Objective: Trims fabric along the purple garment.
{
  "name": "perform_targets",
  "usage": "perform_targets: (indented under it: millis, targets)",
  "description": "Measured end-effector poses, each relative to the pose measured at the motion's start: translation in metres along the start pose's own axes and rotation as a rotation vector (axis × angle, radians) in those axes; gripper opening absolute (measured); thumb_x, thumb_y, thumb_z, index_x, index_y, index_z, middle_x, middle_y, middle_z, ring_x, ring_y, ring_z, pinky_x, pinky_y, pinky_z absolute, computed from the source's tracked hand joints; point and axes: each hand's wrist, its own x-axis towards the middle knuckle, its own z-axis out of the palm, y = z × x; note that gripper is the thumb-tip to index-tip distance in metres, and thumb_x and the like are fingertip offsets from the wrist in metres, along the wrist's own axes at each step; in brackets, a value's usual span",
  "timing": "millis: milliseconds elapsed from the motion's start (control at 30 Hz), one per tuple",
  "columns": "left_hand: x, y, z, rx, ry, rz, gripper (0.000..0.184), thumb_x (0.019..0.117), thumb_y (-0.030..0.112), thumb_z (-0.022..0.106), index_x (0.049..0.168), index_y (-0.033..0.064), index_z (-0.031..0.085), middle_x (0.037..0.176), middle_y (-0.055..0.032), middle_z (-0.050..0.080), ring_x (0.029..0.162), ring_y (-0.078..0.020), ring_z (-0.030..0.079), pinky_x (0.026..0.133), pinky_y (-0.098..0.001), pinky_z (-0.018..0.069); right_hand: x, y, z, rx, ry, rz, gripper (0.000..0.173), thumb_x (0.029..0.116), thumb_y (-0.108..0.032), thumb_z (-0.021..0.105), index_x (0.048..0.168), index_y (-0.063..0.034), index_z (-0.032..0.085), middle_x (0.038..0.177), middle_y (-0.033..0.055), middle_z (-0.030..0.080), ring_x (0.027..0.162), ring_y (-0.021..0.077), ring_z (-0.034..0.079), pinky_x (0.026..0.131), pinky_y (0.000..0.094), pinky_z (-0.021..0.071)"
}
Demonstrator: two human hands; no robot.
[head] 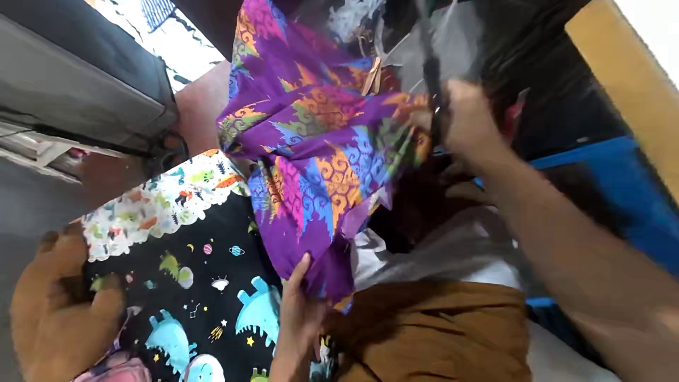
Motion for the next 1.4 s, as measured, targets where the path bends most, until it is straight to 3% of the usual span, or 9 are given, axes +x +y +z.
perform_targets:
  millis: [67,200,300,400,467,633,733,1200,1400]
  targets:
    - [0.013,-0.020,0.016,0.021,0.096,-0.033,0.024,0.1088,0.020,0.044,0.118,0.0054,0.061,0.101,-0.0110,0.073,0.092,-0.0194,0.074,0.080,-0.0386,0.0630,0.011,-0.001,-0.026,-0.038,0.086,-0.003,0.049,0.0956,-0.025,0.068,0.127,0.0094,0.053,0.112,0.0309,0.062,0.101,0.0410,0.062,0.089,0.0593,0.0482]
    - [0.028,-0.046,0.030,0.136,0.255,0.032,0.020,0.1073,0.013,0.049,0.123,0.0024,0.054,0.100,-0.0108,0.071,0.089,-0.0184,0.072,0.078,-0.0373,0.0626,-0.026,0.008,-0.060,-0.145,0.129,0.069,0.058,0.0963,-0.042,0.068,0.122,0.0079,0.056,0.111,0.0307,0.062,0.102,0.0450,0.062,0.089,0.0648,0.0473]
    - [0.026,-0.042,0.029,0.199,0.277,0.094,0.019,0.1055,0.010,0.051,0.123,0.0027,0.054,0.098,-0.0098,0.072,0.087,-0.0178,0.073,0.077,-0.0364,0.0628,-0.116,0.039,-0.054,0.025,-0.078,0.040,0.049,0.0926,-0.047,0.070,0.112,-0.0030,0.061,0.084,0.0085,0.062,0.068,0.0184,0.061,0.060,0.0408,0.0546]
    - [0.029,-0.041,0.027,0.272,0.245,0.108,0.025,0.0997,0.006,0.057,0.124,0.0018,0.052,0.099,-0.0085,0.071,0.090,-0.0164,0.072,0.082,-0.0370,0.0619,-0.198,0.055,-0.037,0.236,-0.290,0.127,0.056,0.0824,-0.062,0.071,0.096,-0.0077,0.066,0.075,-0.0072,0.061,0.061,-0.0031,0.055,0.054,0.0176,0.0485]
    - [0.028,-0.043,0.025,0.256,0.247,0.099,0.024,0.0974,0.002,0.058,0.121,0.0007,0.054,0.099,-0.0097,0.071,0.091,-0.0183,0.072,0.083,-0.0397,0.0620,-0.242,0.055,-0.033,0.318,-0.402,0.224,0.062,0.0776,-0.069,0.070,0.094,-0.0090,0.068,0.073,-0.0101,0.061,0.062,-0.0072,0.053,0.055,0.0130,0.0458]
    - [0.022,-0.044,0.024,0.202,0.256,0.140,0.020,0.0951,-0.001,0.054,0.115,0.0021,0.055,0.096,-0.0087,0.071,0.089,-0.0176,0.072,0.081,-0.0391,0.0620,-0.290,0.049,-0.047,0.125,-0.671,0.347,0.077,0.0756,-0.073,0.069,0.100,-0.0001,0.067,0.074,0.0096,0.063,0.065,0.0217,0.061,0.059,0.0449,0.0511]
    - [0.021,-0.045,0.023,0.193,0.259,0.149,0.020,0.0945,-0.001,0.055,0.114,0.0016,0.055,0.095,-0.0088,0.072,0.089,-0.0175,0.072,0.081,-0.0390,0.0623,-0.295,0.050,-0.042,0.027,-0.720,0.403,0.085,0.0718,-0.079,0.067,0.106,-0.0017,0.066,0.074,0.0123,0.062,0.067,0.0302,0.062,0.061,0.0558,0.0499]
    - [0.018,-0.049,0.025,0.196,0.257,0.129,0.021,0.0954,0.000,0.058,0.116,0.0009,0.053,0.094,-0.0101,0.071,0.085,-0.0177,0.072,0.077,-0.0377,0.0627,-0.275,0.016,0.004,-0.049,-0.629,0.297,0.087,0.0700,-0.076,0.071,0.111,0.0001,0.066,0.082,0.0159,0.066,0.072,0.0337,0.065,0.062,0.0560,0.0521]
    - [0.015,-0.049,0.030,0.176,0.255,0.106,0.022,0.0952,-0.001,0.058,0.116,0.0014,0.052,0.093,-0.0097,0.071,0.084,-0.0178,0.073,0.076,-0.0375,0.0632,-0.280,0.018,0.008,0.044,-0.612,0.261,0.084,0.0730,-0.079,0.064,0.099,0.0007,0.066,0.071,0.0120,0.060,0.063,0.0265,0.059,0.057,0.0471,0.0501]
